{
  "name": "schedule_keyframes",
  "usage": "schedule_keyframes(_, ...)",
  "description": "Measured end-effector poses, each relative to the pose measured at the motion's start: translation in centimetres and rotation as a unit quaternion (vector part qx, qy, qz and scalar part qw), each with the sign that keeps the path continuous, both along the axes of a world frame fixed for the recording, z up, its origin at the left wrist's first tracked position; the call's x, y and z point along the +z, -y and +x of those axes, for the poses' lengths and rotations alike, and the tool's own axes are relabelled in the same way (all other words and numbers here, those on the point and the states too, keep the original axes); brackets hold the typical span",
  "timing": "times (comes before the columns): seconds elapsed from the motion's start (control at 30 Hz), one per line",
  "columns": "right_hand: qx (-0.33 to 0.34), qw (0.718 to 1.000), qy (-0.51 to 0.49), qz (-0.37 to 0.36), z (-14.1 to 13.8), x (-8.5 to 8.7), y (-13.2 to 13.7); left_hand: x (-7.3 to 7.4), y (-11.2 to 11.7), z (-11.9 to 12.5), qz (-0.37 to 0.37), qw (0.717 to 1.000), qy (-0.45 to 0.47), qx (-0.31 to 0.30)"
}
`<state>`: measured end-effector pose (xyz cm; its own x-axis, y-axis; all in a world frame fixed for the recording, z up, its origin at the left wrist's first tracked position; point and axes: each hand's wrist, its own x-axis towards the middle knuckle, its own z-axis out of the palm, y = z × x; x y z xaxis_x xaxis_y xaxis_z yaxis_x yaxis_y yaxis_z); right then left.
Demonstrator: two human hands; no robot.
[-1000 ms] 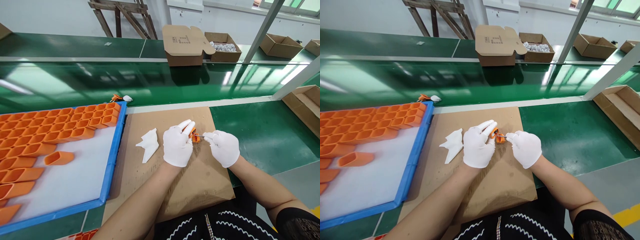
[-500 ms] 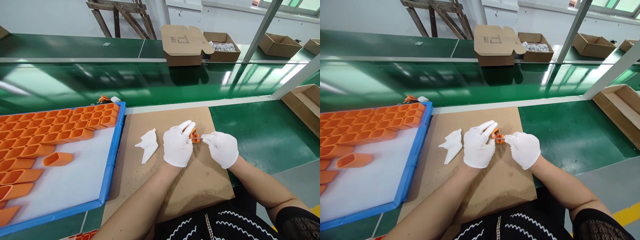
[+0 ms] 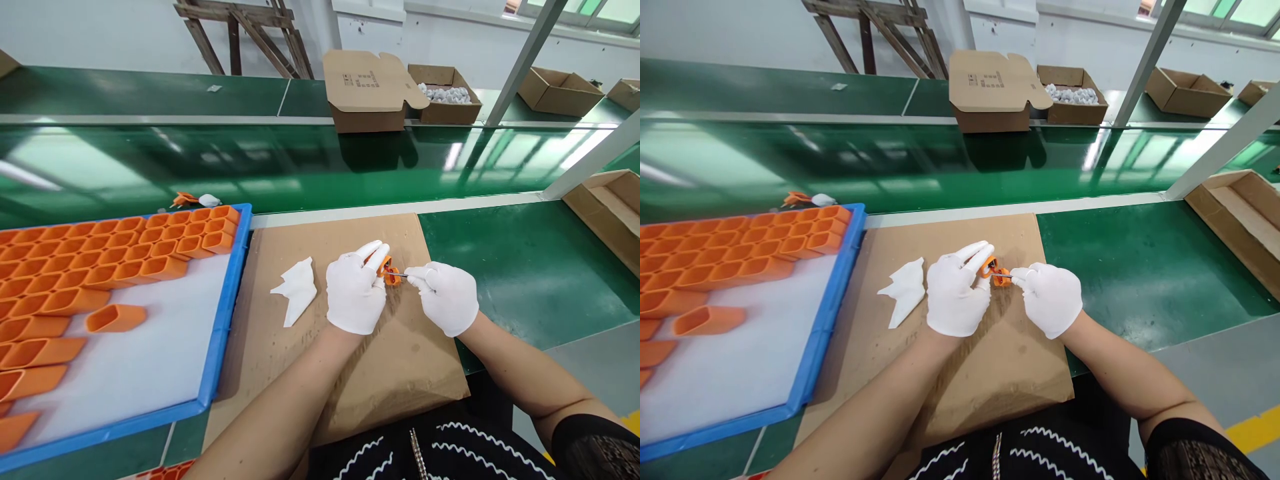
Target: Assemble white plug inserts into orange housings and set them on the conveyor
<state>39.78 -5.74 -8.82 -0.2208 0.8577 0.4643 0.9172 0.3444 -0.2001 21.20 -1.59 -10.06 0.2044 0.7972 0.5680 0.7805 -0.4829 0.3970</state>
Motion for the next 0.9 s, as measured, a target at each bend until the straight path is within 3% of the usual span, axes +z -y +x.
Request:
schedule_keyframes(0.2, -0.006, 0.999, -0.025, -0.022, -0.1, -0.1, -0.1, 0.0, 0.2, 0.1, -0.008, 1.000, 0.017, -0.001)
schedule_keyframes(0.33, -0.027, 0.992, -0.116, -0.033, -0.4, 0.5, -0.1, 0.1, 0.3, 0.4, -0.082, 0.991, 0.109, 0.003)
schedule_keyframes(0.4, -0.025, 0.981, -0.189, -0.041, -0.5, 0.9, -0.1, 0.2, 0.1, 0.5, -0.199, 0.955, 0.217, -0.013)
schedule_keyframes(0.47, -0.025, 0.961, -0.269, -0.059, -0.5, 1.2, -0.2, 0.2, -0.2, 0.7, -0.327, 0.890, 0.314, -0.050)
schedule_keyframes(0.53, -0.035, 0.937, -0.338, -0.085, -0.4, 1.3, -0.4, 0.3, -0.4, 0.8, -0.399, 0.834, 0.369, -0.092)
schedule_keyframes(0.57, -0.046, 0.926, -0.363, -0.096, -0.3, 1.3, -0.5, 0.4, -0.4, 0.8, -0.409, 0.820, 0.386, -0.107)
schedule_keyframes(0.7, -0.084, 0.904, -0.399, -0.131, -0.1, 1.2, -1.0, 0.6, 0.0, 0.9, -0.428, 0.784, 0.431, -0.123)
schedule_keyframes(0.83, -0.084, 0.897, -0.410, -0.144, -0.1, 0.9, -1.2, 0.5, 0.3, 1.0, -0.441, 0.786, 0.418, -0.118)
schedule_keyframes(0.9, -0.075, 0.908, -0.391, -0.131, -0.2, 0.6, -1.3, 0.2, 0.2, 1.1, -0.439, 0.788, 0.415, -0.118)
